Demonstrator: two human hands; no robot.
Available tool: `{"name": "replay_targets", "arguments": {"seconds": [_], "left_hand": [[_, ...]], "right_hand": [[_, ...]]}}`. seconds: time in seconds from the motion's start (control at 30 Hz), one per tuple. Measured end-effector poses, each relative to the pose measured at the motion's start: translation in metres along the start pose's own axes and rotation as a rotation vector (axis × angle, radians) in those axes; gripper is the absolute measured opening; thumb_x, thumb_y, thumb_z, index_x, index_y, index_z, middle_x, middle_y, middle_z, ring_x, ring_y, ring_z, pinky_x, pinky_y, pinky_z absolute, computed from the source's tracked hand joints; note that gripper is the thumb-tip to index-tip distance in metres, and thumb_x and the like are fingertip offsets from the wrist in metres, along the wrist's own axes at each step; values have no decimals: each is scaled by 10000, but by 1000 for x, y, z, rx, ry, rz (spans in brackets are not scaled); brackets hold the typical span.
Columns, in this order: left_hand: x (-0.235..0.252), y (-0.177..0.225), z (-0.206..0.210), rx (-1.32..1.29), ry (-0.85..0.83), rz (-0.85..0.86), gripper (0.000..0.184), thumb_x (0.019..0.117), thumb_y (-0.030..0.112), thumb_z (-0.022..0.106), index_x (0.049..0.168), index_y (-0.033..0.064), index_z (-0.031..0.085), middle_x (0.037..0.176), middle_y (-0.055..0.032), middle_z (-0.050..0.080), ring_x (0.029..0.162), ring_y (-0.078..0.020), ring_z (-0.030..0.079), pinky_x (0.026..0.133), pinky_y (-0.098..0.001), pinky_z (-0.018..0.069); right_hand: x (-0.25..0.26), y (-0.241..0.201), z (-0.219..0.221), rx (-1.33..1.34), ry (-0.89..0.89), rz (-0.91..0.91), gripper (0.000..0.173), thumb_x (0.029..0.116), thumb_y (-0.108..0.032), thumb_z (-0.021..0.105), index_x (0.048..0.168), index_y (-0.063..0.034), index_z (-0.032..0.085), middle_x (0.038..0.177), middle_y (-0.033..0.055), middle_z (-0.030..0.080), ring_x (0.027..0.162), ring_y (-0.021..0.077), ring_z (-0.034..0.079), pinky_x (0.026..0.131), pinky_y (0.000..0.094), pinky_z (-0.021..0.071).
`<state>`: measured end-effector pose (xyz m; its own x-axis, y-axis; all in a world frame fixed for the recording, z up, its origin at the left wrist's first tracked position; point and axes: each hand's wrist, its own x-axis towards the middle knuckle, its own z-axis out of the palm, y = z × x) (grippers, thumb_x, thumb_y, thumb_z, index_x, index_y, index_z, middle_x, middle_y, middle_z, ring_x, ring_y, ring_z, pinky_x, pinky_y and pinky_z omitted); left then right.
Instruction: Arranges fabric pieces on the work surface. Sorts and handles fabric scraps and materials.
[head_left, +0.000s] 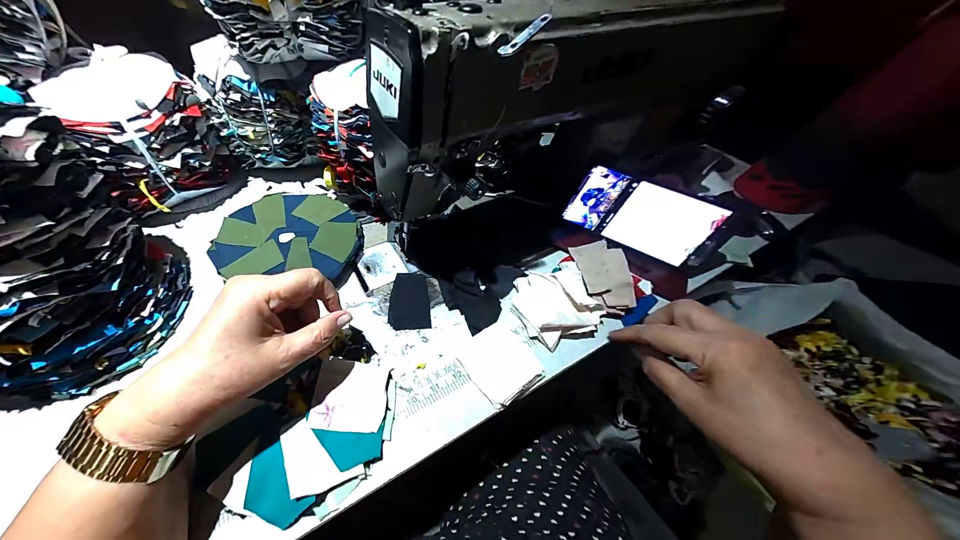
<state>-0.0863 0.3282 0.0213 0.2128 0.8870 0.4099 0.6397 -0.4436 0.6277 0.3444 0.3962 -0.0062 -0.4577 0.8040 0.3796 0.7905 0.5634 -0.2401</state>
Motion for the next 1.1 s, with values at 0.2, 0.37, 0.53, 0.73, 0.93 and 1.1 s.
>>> {"name": "replay_targets", "arguments": {"seconds": [0.2, 0.37, 0.53, 0.73, 0.93, 1.1], "left_hand": [[0, -5, 2, 40, 5, -34, 98, 921, 244, 663, 916, 153, 699, 609, 113, 568, 494, 25, 510, 428, -135, 408], [-1, -6, 2, 56, 4, -32, 100, 923, 253, 661, 928, 161, 702, 608, 116, 570, 493, 26, 511, 422, -134, 407], [-1, -4, 1, 55, 5, -28, 97, 925, 240, 659, 938, 156, 706, 622, 114, 585, 501, 25, 519, 429, -133, 416], [-2, -4, 3, 64, -11, -15, 109, 932, 239, 660, 955, 146, 712, 610, 104, 573, 488, 18, 497, 425, -137, 399], [-2, -5, 3, 84, -5, -10, 127, 939, 259, 664, 961, 145, 715, 620, 102, 580, 489, 15, 501, 428, -132, 403], [-2, -6, 3, 129, -27, -2, 155, 954, 296, 648, 968, 160, 720, 616, 117, 559, 495, 22, 482, 434, -135, 391]], "right_hand": [[0, -13, 22, 77, 36, -45, 384, 911, -67, 555, 1205, -184, 773, 924, 34, 567, 730, 160, 584, 579, 367, 519], [9, -24, 26, 63, 39, -82, 416, 915, -79, 544, 1223, -240, 773, 928, 36, 538, 745, 165, 569, 575, 356, 498], [16, -21, 23, 114, 89, -101, 260, 884, -9, 599, 1039, -115, 779, 1136, 98, 630, 923, 231, 654, 727, 431, 580], [23, -6, 30, 163, 218, -22, 79, 920, -51, 640, 983, -13, 669, 1106, 143, 639, 986, 246, 651, 813, 416, 568], [31, -4, 29, 84, 204, -48, 252, 894, -189, 697, 1111, -75, 757, 1129, 160, 566, 976, 324, 576, 794, 496, 501], [44, -4, 30, 16, 108, -2, 439, 821, -335, 690, 1185, -103, 766, 1145, 169, 566, 1007, 373, 561, 785, 570, 476]]}}
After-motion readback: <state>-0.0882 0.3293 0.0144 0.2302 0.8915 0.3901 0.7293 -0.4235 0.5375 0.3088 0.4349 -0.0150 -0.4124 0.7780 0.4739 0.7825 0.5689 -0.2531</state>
